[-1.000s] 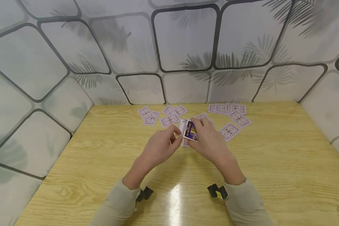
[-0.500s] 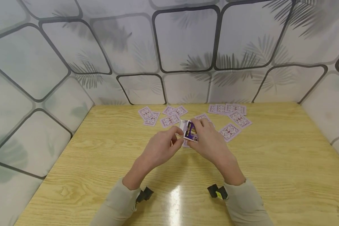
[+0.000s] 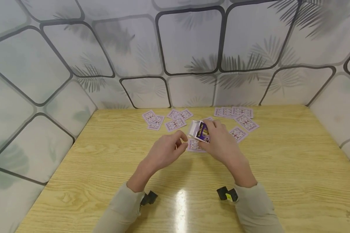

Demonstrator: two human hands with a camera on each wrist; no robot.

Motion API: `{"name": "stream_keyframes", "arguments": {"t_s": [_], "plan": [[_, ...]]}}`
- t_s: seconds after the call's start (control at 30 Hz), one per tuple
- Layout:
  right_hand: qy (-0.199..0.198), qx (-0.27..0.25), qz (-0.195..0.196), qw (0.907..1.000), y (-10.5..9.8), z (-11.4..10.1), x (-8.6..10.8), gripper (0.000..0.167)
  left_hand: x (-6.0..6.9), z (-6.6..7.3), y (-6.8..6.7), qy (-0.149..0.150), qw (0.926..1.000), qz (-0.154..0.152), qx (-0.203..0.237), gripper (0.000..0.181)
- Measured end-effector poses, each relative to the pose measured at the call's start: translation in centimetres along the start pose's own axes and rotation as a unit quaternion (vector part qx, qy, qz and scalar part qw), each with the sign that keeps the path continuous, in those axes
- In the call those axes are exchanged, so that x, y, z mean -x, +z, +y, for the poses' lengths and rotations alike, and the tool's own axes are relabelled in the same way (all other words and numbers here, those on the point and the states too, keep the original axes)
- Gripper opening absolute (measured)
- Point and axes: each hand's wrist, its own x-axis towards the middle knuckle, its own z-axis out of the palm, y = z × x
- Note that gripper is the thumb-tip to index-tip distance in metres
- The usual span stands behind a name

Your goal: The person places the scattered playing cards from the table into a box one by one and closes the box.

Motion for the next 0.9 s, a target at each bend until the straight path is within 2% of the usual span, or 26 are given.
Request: {"name": "stream_keyframes", "arguments": {"t_s": [0.2, 0.37, 0.5, 0.63, 0.77, 0.9], "plan": [[0.006, 0.0, 0.005, 1.0, -0.4, 0.6, 0.0, 0.075, -0.9, -1.1, 0.1, -0.024, 0.9995, -0.021, -0.008, 0.016], [0.017, -0.003, 0.003, 0.9998, -0.6, 0.8, 0.0, 0.075, -1.9, -2.0, 0.8, -0.014, 0.9994, -0.031, -0.006, 0.017], [0.019, -0.002, 0.004, 0.9998, -0.6, 0.9, 0.0, 0.076, -2.5, -2.5, 1.6, -0.006, 0.9988, -0.048, -0.009, 0.025], [0.015, -0.007, 0.002, 0.9999, -0.6, 0.8, 0.0, 0.076, -3.3, -2.9, 2.6, -0.006, 0.9963, -0.07, -0.05, 0.031], [0.015, -0.005, 0.004, 0.9999, -0.7, 0.9, 0.0, 0.076, -3.9, -3.0, 3.4, -0.01, 0.9886, -0.099, -0.113, 0.035], [0.016, -0.001, 0.005, 0.9999, -0.7, 1.1, 0.0, 0.076, -3.9, -2.9, 3.7, -0.017, 0.9712, -0.163, -0.173, 0.037]]}}
